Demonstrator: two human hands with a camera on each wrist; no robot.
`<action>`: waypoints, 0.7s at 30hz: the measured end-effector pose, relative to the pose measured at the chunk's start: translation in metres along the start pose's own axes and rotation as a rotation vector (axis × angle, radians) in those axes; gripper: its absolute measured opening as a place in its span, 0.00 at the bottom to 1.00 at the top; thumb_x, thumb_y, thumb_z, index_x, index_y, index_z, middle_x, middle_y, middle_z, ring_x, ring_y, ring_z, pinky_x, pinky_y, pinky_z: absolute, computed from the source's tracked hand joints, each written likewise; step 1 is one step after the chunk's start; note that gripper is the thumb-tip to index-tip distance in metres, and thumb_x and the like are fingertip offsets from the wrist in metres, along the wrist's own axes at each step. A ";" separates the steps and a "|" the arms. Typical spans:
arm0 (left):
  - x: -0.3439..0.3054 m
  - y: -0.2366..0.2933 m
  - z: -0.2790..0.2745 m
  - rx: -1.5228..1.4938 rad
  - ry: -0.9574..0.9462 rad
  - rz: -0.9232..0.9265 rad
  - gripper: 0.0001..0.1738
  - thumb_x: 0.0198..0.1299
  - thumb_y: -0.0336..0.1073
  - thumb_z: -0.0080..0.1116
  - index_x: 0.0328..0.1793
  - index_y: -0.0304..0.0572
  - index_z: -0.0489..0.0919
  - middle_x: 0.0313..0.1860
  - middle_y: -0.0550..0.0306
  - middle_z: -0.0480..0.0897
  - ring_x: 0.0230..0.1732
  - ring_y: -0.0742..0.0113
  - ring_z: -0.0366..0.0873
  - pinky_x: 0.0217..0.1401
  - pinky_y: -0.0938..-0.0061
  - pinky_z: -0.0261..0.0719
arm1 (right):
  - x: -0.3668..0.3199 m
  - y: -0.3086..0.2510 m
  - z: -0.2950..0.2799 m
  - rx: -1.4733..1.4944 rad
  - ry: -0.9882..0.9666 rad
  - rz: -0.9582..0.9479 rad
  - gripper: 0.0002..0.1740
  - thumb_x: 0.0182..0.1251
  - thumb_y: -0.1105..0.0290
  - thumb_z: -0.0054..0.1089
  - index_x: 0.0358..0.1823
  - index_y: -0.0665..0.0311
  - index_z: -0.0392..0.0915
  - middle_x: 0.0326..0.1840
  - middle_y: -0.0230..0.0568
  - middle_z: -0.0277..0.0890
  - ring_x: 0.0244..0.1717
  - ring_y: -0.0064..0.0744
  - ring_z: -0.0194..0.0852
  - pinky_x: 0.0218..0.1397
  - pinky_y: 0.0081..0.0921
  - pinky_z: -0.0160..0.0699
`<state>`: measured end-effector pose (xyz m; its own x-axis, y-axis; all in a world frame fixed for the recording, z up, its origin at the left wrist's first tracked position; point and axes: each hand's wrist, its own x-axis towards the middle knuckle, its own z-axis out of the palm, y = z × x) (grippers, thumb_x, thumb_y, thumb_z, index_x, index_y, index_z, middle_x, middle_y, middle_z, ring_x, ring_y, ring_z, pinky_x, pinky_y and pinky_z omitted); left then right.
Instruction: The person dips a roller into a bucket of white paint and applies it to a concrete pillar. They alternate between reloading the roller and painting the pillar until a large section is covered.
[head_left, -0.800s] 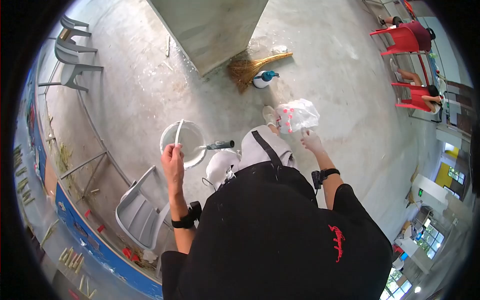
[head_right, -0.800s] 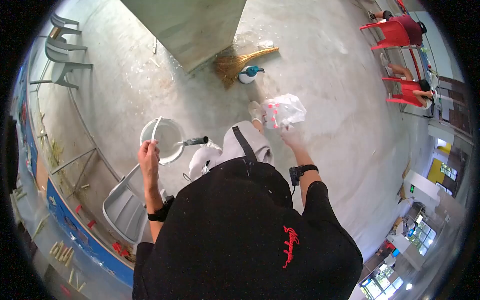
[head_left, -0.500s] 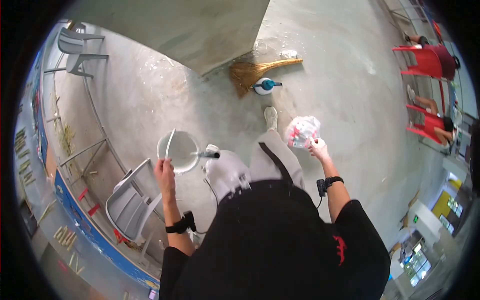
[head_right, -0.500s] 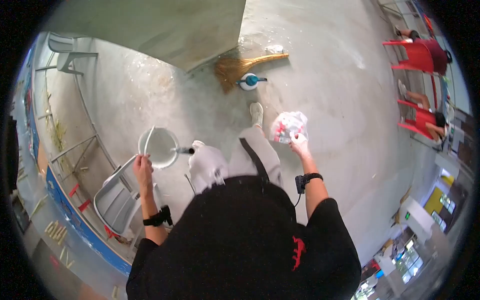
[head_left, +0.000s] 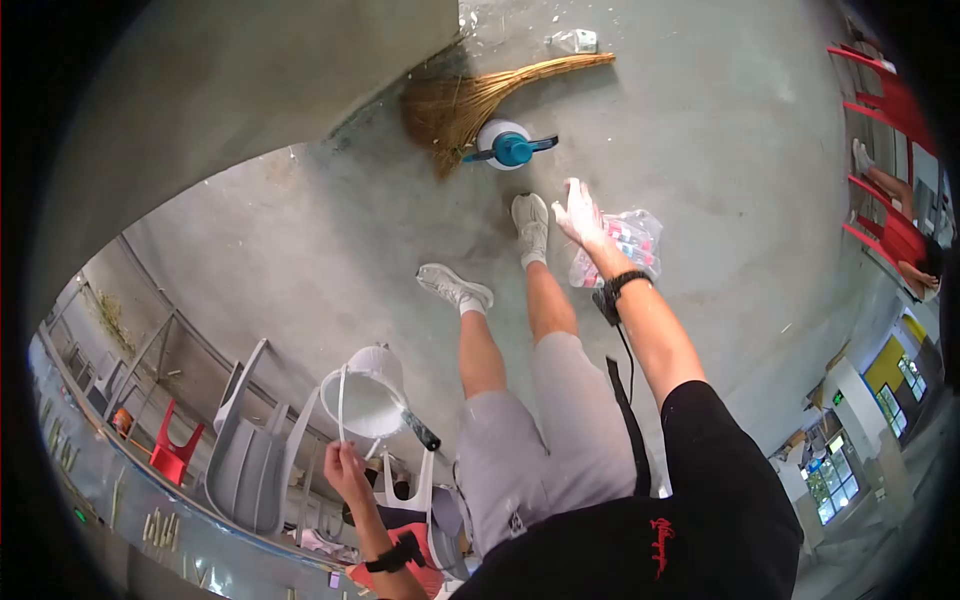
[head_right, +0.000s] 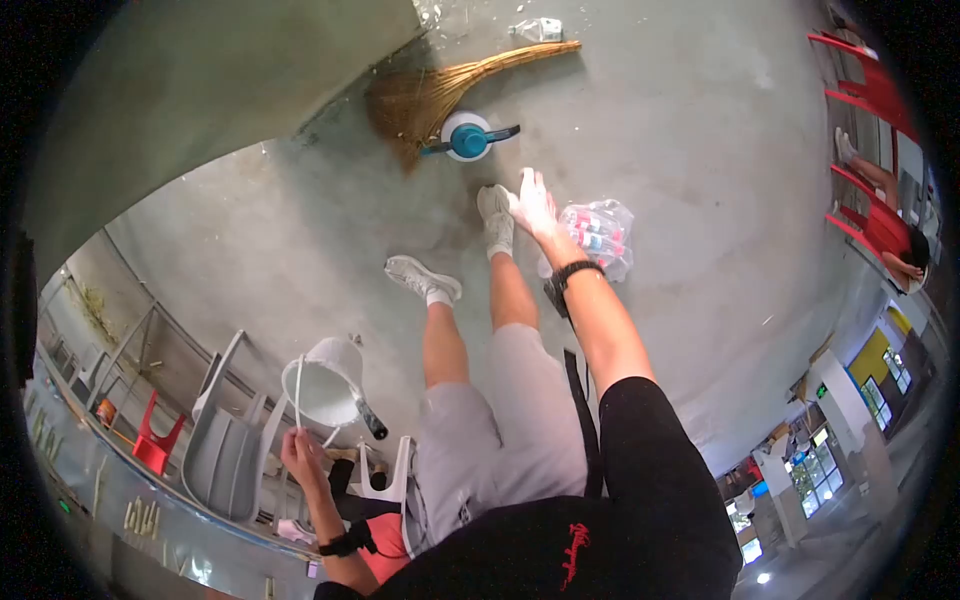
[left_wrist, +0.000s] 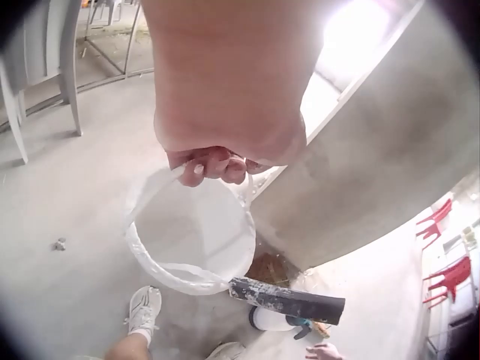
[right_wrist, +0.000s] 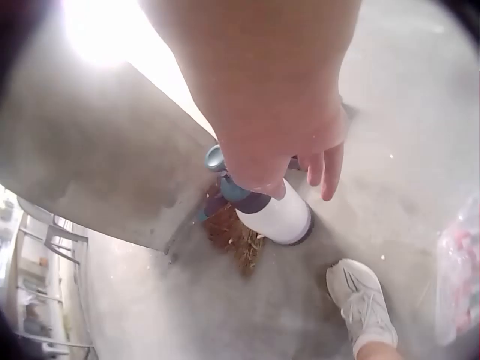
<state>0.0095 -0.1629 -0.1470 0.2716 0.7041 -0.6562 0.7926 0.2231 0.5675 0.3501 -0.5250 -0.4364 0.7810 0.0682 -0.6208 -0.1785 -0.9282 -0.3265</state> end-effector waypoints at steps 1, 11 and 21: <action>0.005 -0.010 0.004 0.033 -0.012 -0.031 0.09 0.66 0.34 0.50 0.33 0.39 0.73 0.18 0.71 0.63 0.17 0.85 0.57 0.18 0.87 0.51 | 0.026 0.000 0.012 -0.056 0.056 -0.075 0.30 0.57 0.65 0.58 0.61 0.60 0.59 0.57 0.51 0.65 0.54 0.52 0.69 0.56 0.44 0.72; 0.010 -0.077 -0.001 -0.001 -0.004 -0.186 0.09 0.66 0.33 0.50 0.33 0.40 0.72 0.16 0.71 0.62 0.16 0.84 0.55 0.18 0.86 0.49 | 0.121 -0.006 0.041 -0.482 0.312 -0.281 0.14 0.53 0.72 0.56 0.43 0.53 0.73 0.47 0.40 0.66 0.49 0.43 0.69 0.46 0.39 0.77; 0.017 -0.115 -0.011 -0.162 0.009 -0.238 0.08 0.65 0.32 0.50 0.31 0.43 0.71 0.17 0.72 0.63 0.16 0.86 0.56 0.18 0.86 0.49 | 0.083 -0.034 0.061 -0.468 0.125 -0.459 0.14 0.54 0.62 0.62 0.39 0.58 0.76 0.46 0.42 0.71 0.47 0.48 0.75 0.46 0.43 0.76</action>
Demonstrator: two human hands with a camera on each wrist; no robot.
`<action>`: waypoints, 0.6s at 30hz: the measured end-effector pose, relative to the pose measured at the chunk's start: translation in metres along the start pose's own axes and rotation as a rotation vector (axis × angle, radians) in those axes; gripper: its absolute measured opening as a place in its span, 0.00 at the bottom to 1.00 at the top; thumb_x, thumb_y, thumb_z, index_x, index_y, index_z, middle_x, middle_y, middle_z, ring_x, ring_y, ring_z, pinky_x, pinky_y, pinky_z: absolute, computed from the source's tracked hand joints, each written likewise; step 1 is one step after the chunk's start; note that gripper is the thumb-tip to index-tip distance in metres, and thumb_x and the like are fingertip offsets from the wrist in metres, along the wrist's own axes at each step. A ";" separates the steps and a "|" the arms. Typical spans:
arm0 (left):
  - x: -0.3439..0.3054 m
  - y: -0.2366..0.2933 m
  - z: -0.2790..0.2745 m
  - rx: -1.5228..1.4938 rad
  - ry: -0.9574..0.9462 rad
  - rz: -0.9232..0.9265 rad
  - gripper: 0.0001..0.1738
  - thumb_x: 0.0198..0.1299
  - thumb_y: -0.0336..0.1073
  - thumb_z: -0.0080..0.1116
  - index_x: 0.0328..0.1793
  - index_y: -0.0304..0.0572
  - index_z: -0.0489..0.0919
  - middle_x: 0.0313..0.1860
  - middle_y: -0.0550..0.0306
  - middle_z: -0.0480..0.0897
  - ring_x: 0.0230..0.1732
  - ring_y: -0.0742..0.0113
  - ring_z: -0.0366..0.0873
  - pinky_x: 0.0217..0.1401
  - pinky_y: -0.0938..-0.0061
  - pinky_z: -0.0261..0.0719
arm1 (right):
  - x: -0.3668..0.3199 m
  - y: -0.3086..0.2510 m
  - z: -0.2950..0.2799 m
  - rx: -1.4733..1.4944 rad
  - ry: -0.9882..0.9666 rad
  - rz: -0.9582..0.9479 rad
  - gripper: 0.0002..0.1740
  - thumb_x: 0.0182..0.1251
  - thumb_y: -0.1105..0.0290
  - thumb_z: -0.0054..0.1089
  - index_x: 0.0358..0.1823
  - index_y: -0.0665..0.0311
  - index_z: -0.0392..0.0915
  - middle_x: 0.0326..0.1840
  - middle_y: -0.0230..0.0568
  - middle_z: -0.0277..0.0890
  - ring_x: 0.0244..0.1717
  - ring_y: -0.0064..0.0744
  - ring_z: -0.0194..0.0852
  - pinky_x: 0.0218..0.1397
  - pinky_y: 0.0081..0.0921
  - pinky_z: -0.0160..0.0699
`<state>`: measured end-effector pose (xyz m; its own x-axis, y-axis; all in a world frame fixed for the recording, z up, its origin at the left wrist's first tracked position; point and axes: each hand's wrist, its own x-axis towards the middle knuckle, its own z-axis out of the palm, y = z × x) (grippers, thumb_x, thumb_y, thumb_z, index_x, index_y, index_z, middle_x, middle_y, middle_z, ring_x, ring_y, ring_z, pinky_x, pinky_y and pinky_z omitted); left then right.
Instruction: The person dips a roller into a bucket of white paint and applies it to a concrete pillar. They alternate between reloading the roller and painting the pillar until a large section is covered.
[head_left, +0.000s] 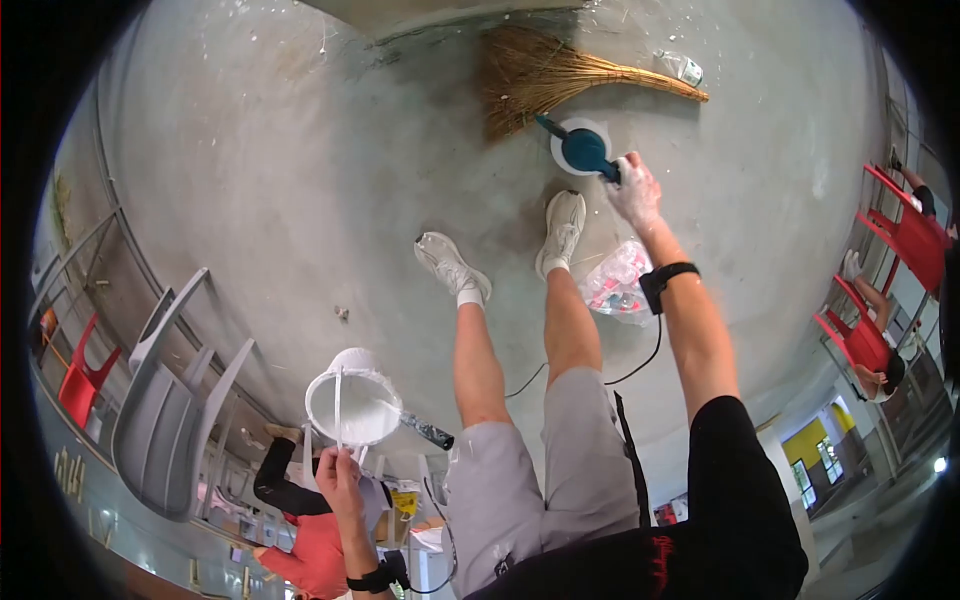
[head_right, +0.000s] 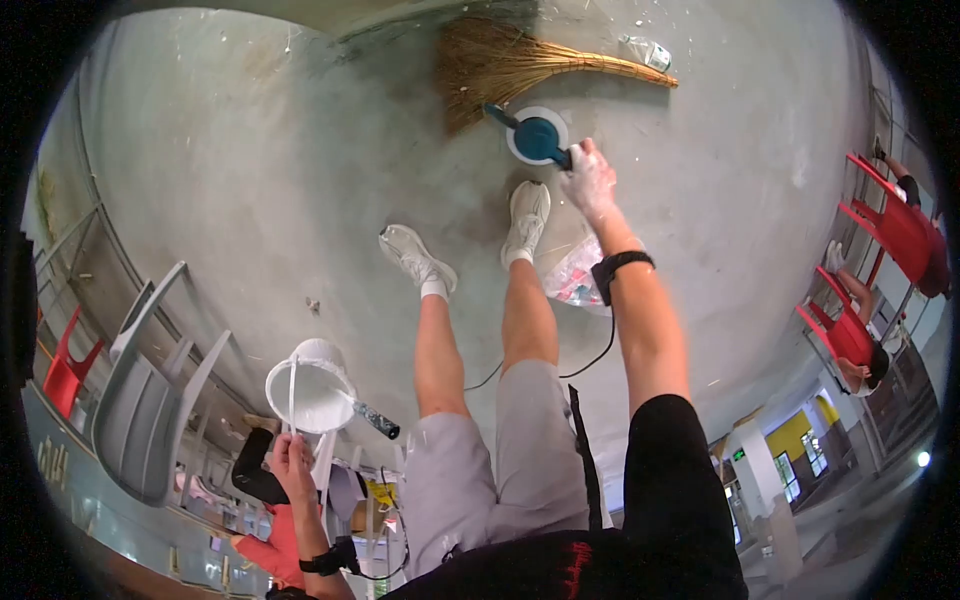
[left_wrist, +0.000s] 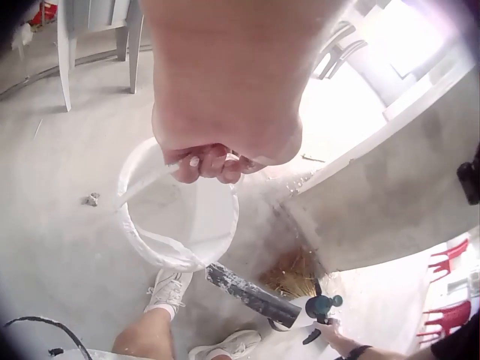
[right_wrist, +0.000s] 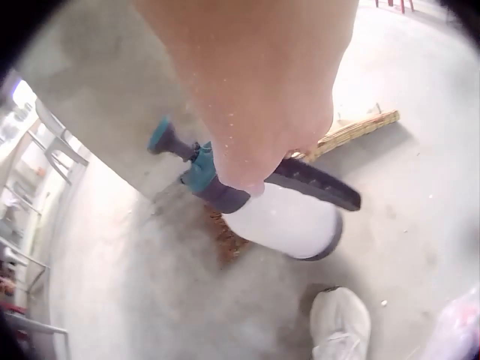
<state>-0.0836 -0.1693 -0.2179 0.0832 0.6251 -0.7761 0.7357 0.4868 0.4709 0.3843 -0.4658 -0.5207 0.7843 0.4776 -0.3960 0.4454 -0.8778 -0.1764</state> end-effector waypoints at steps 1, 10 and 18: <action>0.000 -0.005 -0.003 -0.027 -0.007 -0.024 0.08 0.65 0.32 0.51 0.30 0.43 0.71 0.17 0.72 0.63 0.16 0.86 0.55 0.18 0.86 0.49 | -0.010 -0.021 -0.005 0.016 -0.017 0.020 0.15 0.53 0.61 0.62 0.40 0.61 0.76 0.47 0.44 0.72 0.46 0.49 0.75 0.46 0.43 0.76; -0.004 -0.042 -0.023 -0.195 -0.012 -0.095 0.08 0.65 0.32 0.51 0.32 0.40 0.71 0.17 0.70 0.65 0.17 0.84 0.57 0.19 0.86 0.51 | -0.026 -0.179 -0.014 0.100 -0.151 -0.082 0.25 0.50 0.59 0.63 0.45 0.70 0.74 0.45 0.51 0.75 0.46 0.52 0.77 0.49 0.43 0.75; -0.031 -0.084 -0.054 -0.303 0.132 -0.184 0.07 0.64 0.30 0.51 0.31 0.41 0.71 0.18 0.68 0.64 0.17 0.82 0.59 0.19 0.84 0.55 | -0.005 -0.332 0.036 0.211 -0.102 -0.144 0.17 0.52 0.54 0.61 0.36 0.59 0.77 0.49 0.43 0.74 0.41 0.52 0.78 0.45 0.43 0.76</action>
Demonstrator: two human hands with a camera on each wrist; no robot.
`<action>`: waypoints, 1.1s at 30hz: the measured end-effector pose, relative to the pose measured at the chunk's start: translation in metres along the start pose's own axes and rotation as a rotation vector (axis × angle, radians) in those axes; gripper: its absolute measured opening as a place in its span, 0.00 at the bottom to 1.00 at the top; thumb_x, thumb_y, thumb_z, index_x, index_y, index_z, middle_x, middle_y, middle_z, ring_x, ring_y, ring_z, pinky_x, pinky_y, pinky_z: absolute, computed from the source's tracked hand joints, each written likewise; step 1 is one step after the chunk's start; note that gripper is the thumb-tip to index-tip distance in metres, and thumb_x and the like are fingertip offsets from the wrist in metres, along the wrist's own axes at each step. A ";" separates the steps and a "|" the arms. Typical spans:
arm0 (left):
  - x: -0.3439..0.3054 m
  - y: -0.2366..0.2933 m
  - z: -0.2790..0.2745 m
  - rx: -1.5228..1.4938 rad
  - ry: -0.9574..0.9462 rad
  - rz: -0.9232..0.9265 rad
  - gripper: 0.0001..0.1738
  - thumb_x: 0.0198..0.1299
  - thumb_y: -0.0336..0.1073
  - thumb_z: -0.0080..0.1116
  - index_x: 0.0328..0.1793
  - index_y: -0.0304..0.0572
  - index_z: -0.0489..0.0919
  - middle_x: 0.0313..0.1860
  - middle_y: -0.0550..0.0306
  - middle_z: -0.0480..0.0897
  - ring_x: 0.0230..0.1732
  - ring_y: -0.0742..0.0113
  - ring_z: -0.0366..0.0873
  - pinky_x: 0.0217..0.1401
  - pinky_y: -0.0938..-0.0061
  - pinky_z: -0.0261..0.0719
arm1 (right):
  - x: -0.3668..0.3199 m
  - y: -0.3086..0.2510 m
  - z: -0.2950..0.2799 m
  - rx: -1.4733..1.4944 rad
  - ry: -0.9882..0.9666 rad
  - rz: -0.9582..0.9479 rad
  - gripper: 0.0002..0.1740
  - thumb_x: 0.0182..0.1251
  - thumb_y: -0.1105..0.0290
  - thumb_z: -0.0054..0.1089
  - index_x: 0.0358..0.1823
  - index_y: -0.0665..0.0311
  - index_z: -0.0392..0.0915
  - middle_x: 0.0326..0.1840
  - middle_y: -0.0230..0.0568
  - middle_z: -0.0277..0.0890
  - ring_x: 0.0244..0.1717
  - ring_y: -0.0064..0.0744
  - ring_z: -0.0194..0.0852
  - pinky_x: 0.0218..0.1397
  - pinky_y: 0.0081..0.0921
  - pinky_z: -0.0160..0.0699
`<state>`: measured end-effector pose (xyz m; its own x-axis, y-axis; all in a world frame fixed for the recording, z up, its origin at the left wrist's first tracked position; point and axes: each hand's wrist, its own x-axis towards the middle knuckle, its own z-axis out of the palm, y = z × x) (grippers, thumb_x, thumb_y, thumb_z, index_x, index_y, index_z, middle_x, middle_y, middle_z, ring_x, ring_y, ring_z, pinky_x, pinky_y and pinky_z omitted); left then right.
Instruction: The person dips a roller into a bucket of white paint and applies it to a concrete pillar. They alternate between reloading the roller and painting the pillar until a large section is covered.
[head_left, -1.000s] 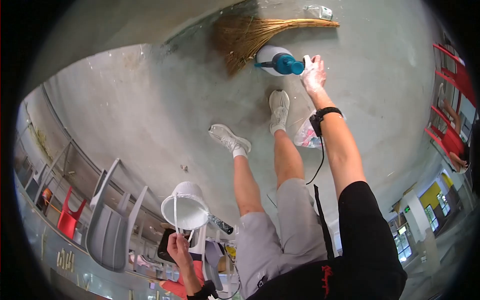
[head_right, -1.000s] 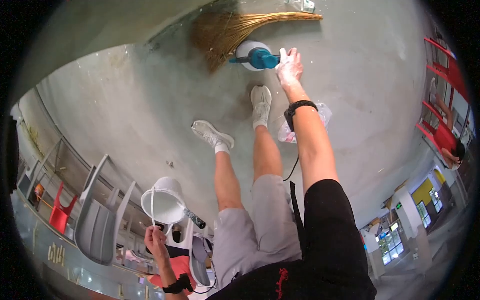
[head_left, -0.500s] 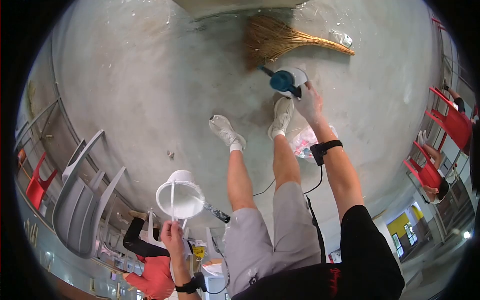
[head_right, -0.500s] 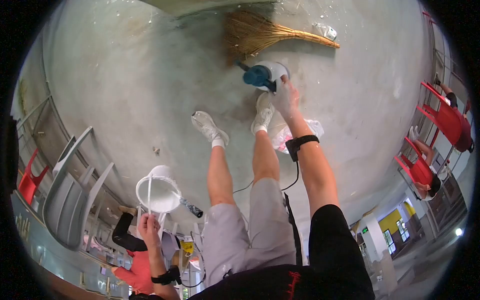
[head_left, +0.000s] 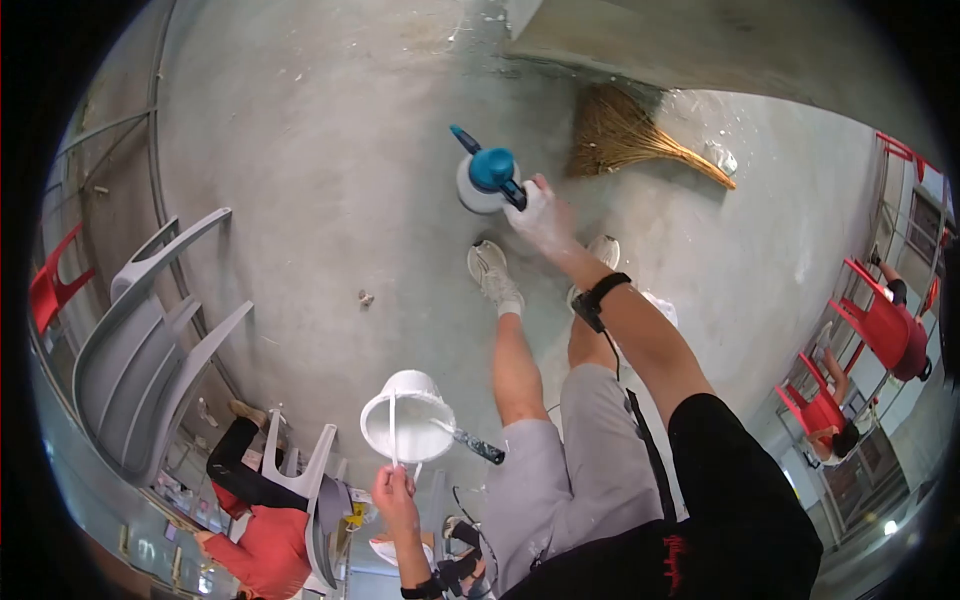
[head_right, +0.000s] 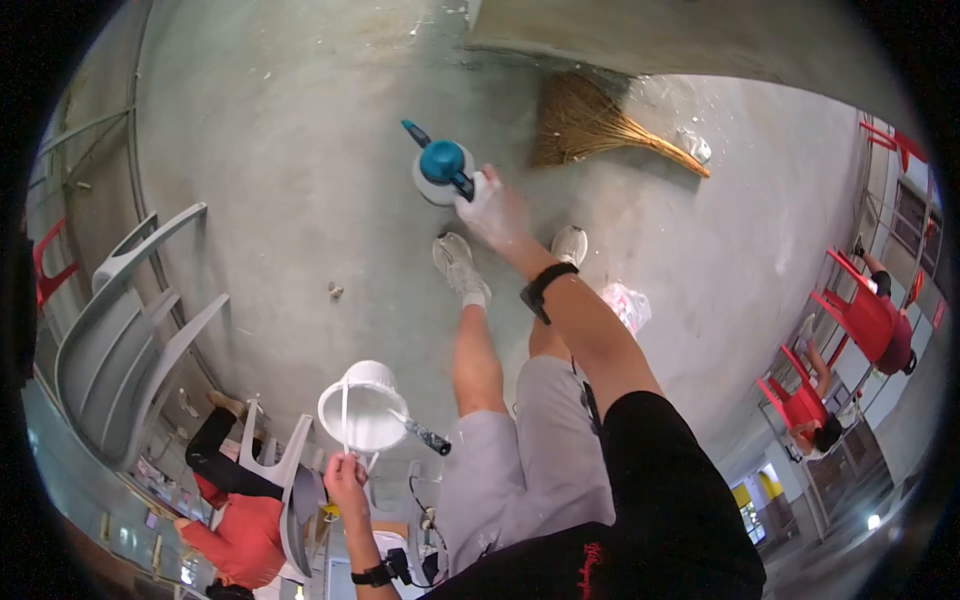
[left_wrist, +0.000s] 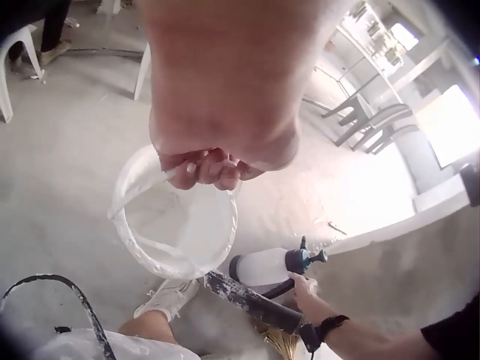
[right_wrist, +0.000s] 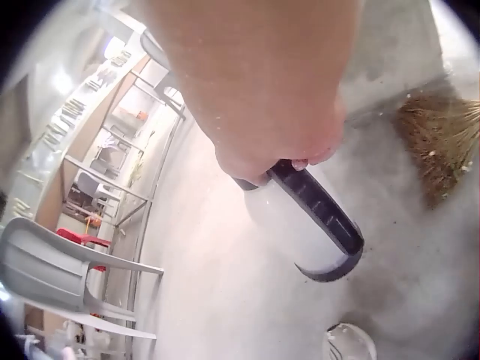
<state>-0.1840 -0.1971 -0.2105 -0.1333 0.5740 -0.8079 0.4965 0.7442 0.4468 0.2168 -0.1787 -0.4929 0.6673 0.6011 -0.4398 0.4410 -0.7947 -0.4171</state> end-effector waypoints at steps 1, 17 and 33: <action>-0.002 -0.006 -0.009 -0.032 0.042 -0.035 0.07 0.64 0.30 0.50 0.31 0.41 0.71 0.19 0.68 0.65 0.17 0.82 0.59 0.18 0.84 0.55 | 0.011 -0.021 0.007 0.037 -0.009 -0.026 0.17 0.53 0.55 0.60 0.36 0.61 0.77 0.49 0.44 0.74 0.42 0.51 0.78 0.46 0.43 0.76; -0.015 -0.038 -0.042 -0.149 0.282 -0.124 0.08 0.65 0.33 0.49 0.31 0.44 0.70 0.17 0.70 0.62 0.17 0.83 0.56 0.18 0.85 0.51 | 0.082 -0.095 0.065 -0.120 -0.282 -0.067 0.27 0.54 0.61 0.67 0.50 0.68 0.69 0.56 0.48 0.66 0.50 0.49 0.76 0.53 0.40 0.77; -0.066 0.104 0.022 0.057 -0.013 0.251 0.09 0.62 0.32 0.51 0.28 0.39 0.73 0.15 0.68 0.65 0.17 0.82 0.60 0.18 0.82 0.55 | -0.365 0.338 -0.338 0.271 -0.059 1.109 0.20 0.60 0.55 0.61 0.30 0.68 0.71 0.20 0.43 0.72 0.17 0.34 0.73 0.21 0.33 0.76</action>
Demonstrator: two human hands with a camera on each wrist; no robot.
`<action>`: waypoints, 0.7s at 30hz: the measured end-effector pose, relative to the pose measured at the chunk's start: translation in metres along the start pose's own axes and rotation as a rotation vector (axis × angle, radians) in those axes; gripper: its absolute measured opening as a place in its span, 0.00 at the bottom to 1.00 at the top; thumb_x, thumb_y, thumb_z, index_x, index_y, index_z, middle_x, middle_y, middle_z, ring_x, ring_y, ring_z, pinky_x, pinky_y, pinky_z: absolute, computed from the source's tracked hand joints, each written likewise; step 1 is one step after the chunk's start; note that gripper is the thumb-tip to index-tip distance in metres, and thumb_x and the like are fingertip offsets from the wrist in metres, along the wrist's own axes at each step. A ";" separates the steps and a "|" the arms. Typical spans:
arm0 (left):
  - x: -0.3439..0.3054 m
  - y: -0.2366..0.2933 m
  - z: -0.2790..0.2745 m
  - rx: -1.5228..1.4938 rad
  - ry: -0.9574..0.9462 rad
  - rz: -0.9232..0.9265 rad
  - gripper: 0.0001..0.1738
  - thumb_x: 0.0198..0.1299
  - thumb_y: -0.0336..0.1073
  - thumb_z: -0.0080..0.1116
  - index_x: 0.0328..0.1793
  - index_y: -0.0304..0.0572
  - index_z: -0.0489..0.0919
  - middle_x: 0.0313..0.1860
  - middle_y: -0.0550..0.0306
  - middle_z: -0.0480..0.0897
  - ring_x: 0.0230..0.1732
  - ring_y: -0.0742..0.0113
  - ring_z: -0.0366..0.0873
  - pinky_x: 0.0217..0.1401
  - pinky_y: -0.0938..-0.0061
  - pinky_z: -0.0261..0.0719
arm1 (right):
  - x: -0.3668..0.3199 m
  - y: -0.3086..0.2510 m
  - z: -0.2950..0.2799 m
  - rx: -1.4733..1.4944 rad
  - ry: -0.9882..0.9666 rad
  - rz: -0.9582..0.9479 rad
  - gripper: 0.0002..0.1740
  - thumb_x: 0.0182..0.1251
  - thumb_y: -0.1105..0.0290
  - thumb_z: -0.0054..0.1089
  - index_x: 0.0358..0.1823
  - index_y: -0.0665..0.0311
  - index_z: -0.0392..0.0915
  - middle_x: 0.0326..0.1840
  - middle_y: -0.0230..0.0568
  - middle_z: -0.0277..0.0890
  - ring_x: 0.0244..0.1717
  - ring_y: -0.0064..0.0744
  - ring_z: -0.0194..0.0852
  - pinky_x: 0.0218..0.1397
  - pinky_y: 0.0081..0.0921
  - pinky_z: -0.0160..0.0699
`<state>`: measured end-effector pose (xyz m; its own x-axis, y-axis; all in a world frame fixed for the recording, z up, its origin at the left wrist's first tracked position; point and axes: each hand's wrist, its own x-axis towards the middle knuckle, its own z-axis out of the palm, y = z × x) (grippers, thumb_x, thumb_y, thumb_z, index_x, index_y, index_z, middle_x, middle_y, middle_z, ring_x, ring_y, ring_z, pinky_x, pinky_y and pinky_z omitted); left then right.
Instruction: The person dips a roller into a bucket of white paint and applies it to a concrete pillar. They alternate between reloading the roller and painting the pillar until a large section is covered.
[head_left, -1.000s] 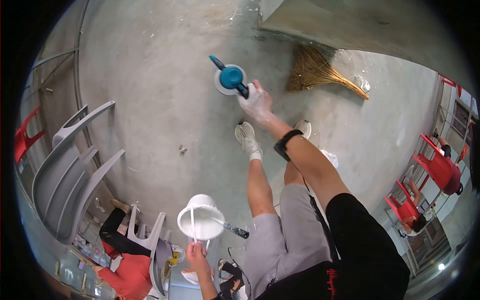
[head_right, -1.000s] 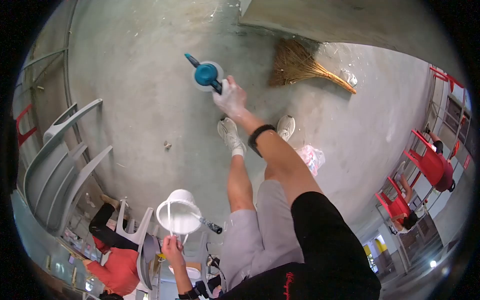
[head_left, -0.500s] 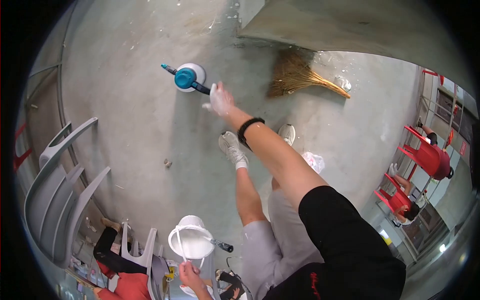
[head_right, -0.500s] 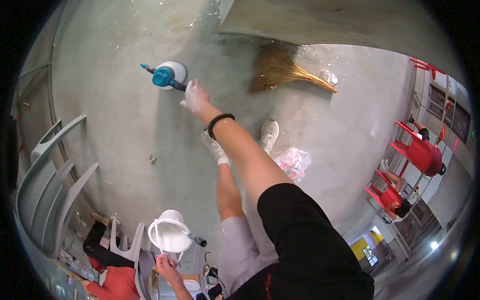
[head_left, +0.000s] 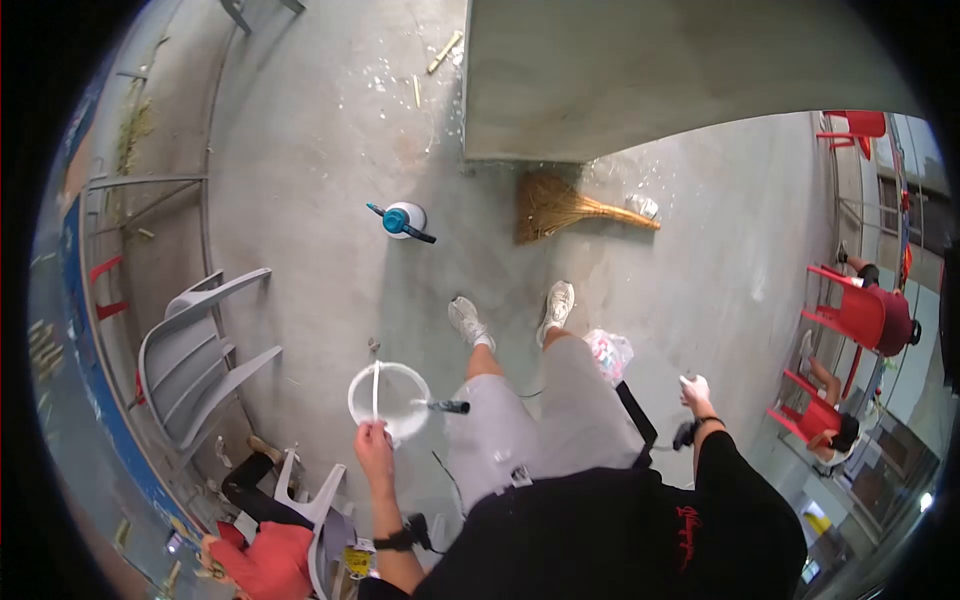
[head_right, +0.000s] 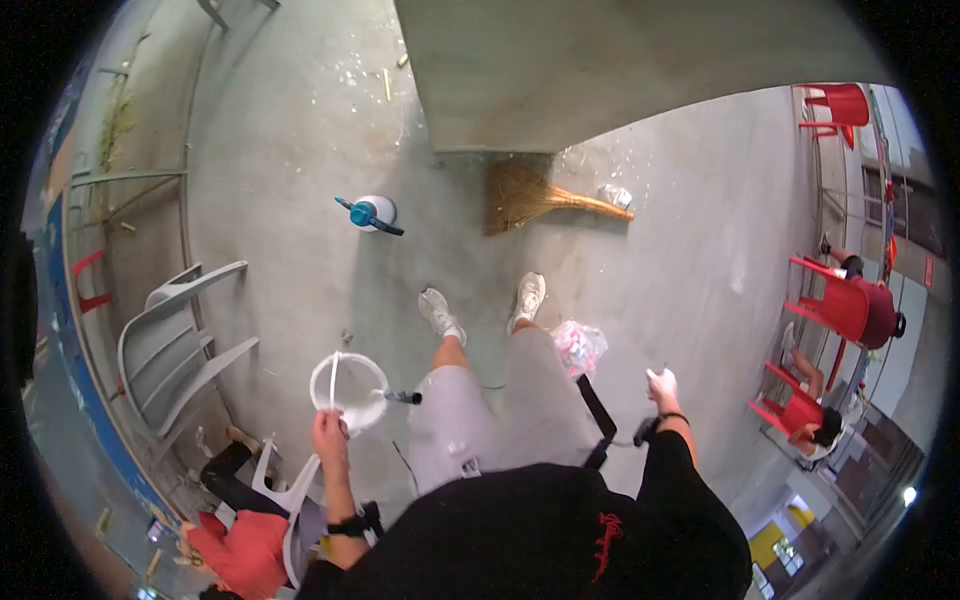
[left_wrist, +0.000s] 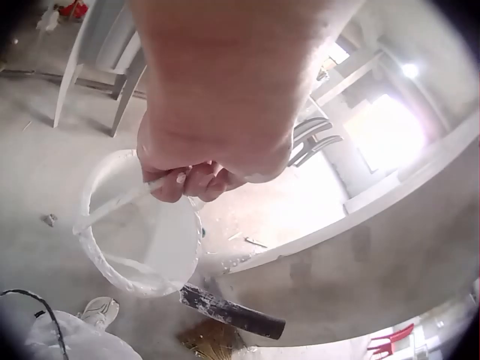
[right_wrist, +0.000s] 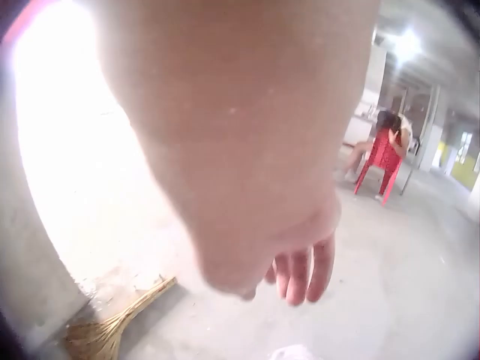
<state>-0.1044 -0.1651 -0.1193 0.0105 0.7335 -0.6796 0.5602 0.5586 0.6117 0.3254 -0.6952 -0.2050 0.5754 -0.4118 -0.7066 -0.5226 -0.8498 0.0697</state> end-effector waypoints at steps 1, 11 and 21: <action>-0.007 0.007 0.000 0.084 0.005 0.065 0.10 0.62 0.32 0.51 0.27 0.38 0.73 0.15 0.68 0.66 0.17 0.81 0.60 0.18 0.82 0.55 | 0.016 0.039 -0.030 0.174 0.007 0.031 0.16 0.61 0.60 0.61 0.34 0.64 0.69 0.22 0.37 0.71 0.16 0.30 0.70 0.17 0.30 0.74; -0.086 0.160 0.097 -0.060 0.116 0.222 0.09 0.60 0.33 0.51 0.30 0.37 0.75 0.15 0.69 0.65 0.15 0.82 0.59 0.16 0.83 0.53 | 0.025 0.040 -0.230 0.547 0.010 -0.150 0.20 0.64 0.55 0.59 0.51 0.59 0.72 0.36 0.33 0.77 0.29 0.25 0.73 0.30 0.23 0.76; -0.113 0.252 0.196 -0.453 0.038 0.284 0.07 0.58 0.32 0.52 0.32 0.36 0.76 0.15 0.66 0.65 0.13 0.80 0.57 0.15 0.82 0.51 | -0.008 -0.083 -0.289 0.688 -0.106 -0.532 0.21 0.65 0.54 0.59 0.51 0.60 0.75 0.39 0.32 0.78 0.28 0.16 0.73 0.31 0.16 0.74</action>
<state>0.1975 -0.1835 0.0323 0.0754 0.8890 -0.4516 0.1258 0.4408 0.8887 0.5463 -0.7167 -0.0016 0.8071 0.0451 -0.5886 -0.4845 -0.5190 -0.7042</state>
